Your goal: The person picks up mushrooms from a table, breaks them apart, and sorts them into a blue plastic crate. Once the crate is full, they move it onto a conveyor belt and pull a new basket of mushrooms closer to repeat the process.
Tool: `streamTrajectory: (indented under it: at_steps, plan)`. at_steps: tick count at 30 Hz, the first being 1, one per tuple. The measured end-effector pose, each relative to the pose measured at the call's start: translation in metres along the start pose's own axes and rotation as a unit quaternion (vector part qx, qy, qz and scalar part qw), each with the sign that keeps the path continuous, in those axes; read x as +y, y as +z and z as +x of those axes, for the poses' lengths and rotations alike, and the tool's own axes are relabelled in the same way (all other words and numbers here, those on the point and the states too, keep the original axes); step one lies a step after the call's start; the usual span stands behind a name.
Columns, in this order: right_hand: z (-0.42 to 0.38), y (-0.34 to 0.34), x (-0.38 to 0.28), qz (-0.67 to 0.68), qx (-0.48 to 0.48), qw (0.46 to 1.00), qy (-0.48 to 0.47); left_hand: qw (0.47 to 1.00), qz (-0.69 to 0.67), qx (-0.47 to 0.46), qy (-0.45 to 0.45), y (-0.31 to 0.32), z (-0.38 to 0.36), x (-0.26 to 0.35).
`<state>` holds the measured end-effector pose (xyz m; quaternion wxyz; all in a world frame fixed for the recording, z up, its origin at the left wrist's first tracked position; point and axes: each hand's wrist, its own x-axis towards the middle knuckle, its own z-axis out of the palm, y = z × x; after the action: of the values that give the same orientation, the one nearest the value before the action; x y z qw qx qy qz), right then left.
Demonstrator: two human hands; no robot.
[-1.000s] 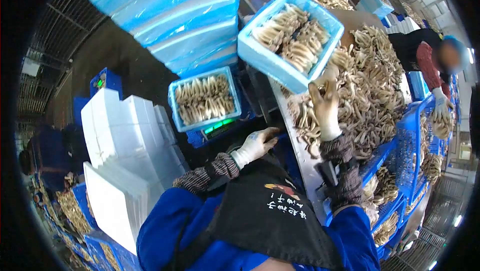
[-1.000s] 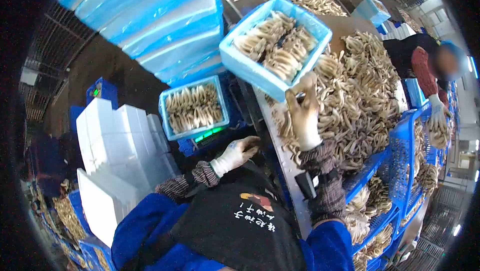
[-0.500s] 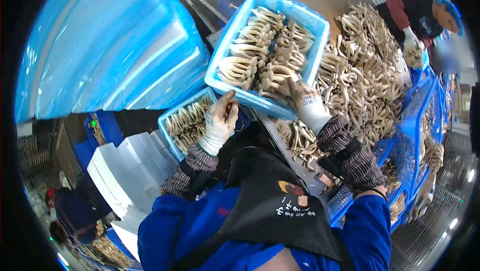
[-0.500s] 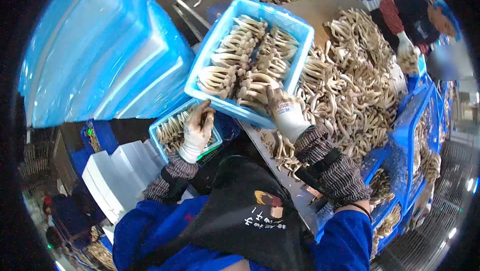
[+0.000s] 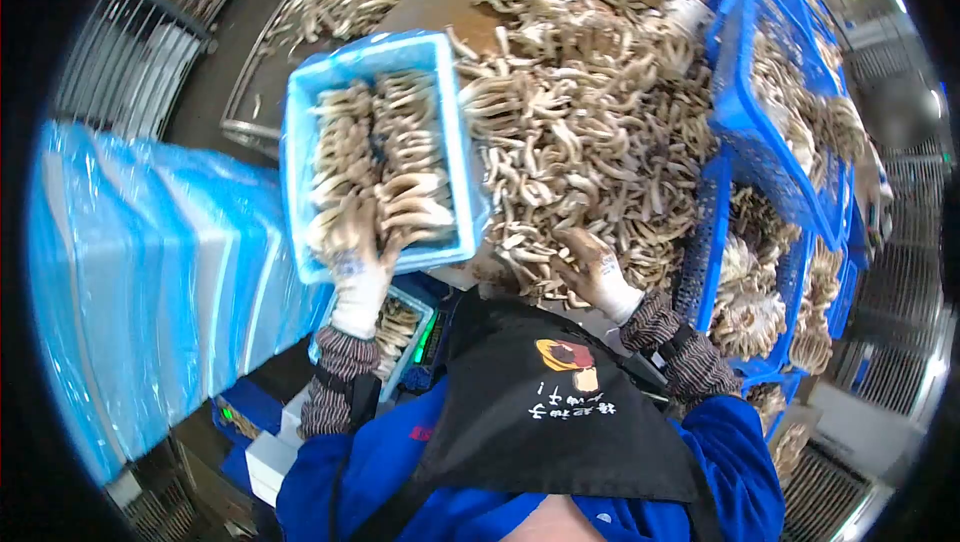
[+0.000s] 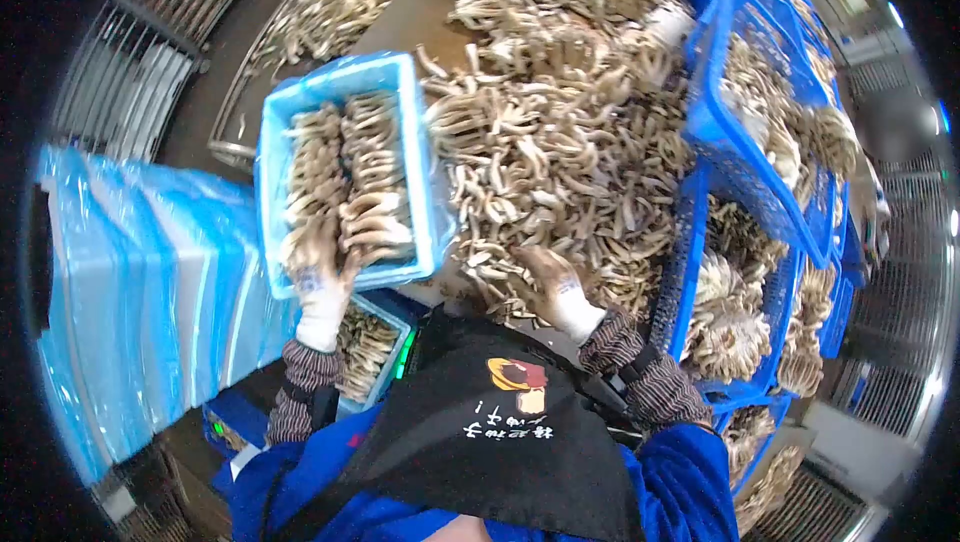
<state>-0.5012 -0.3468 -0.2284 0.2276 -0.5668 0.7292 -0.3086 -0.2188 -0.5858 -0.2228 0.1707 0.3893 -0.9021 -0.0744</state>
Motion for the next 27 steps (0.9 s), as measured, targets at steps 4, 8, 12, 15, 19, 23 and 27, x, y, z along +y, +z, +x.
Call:
streamTrajectory:
  at_steps: [4, 8, 12, 15, 19, 23, 27]
  plan:
    - [-0.059, -0.016, 0.051, 0.189, 0.075, 0.948, 0.246, 0.992, -0.12, 0.017, 0.023, 0.013, 0.026, 0.063]
    - [-0.092, -0.028, 0.062, 0.211, 0.124, 0.935, 0.255, 0.975, -0.202, -0.054, 0.081, 0.078, 0.074, 0.147]
    - [-0.135, -0.019, 0.072, 0.17, 0.14, 0.943, 0.251, 0.949, 0.172, -0.24, 0.113, 0.14, 0.184, 0.135]
    - [-0.148, -0.031, 0.055, 0.215, 0.145, 0.925, 0.277, 0.922, 0.216, -0.308, 0.091, 0.145, 0.244, 0.127]
    - [-0.177, -0.013, 0.08, 0.252, 0.177, 0.905, 0.292, 0.931, 0.115, -0.338, 0.07, 0.233, 0.262, 0.063]
    - [-0.186, -0.041, 0.067, 0.209, 0.237, 0.904, 0.286, 0.924, -0.196, -0.327, -0.015, 0.24, 0.265, 0.052]
    - [-0.207, -0.069, 0.062, 0.112, 0.334, 0.897, 0.269, 0.917, -0.292, -0.272, -0.014, 0.199, 0.291, 0.104]
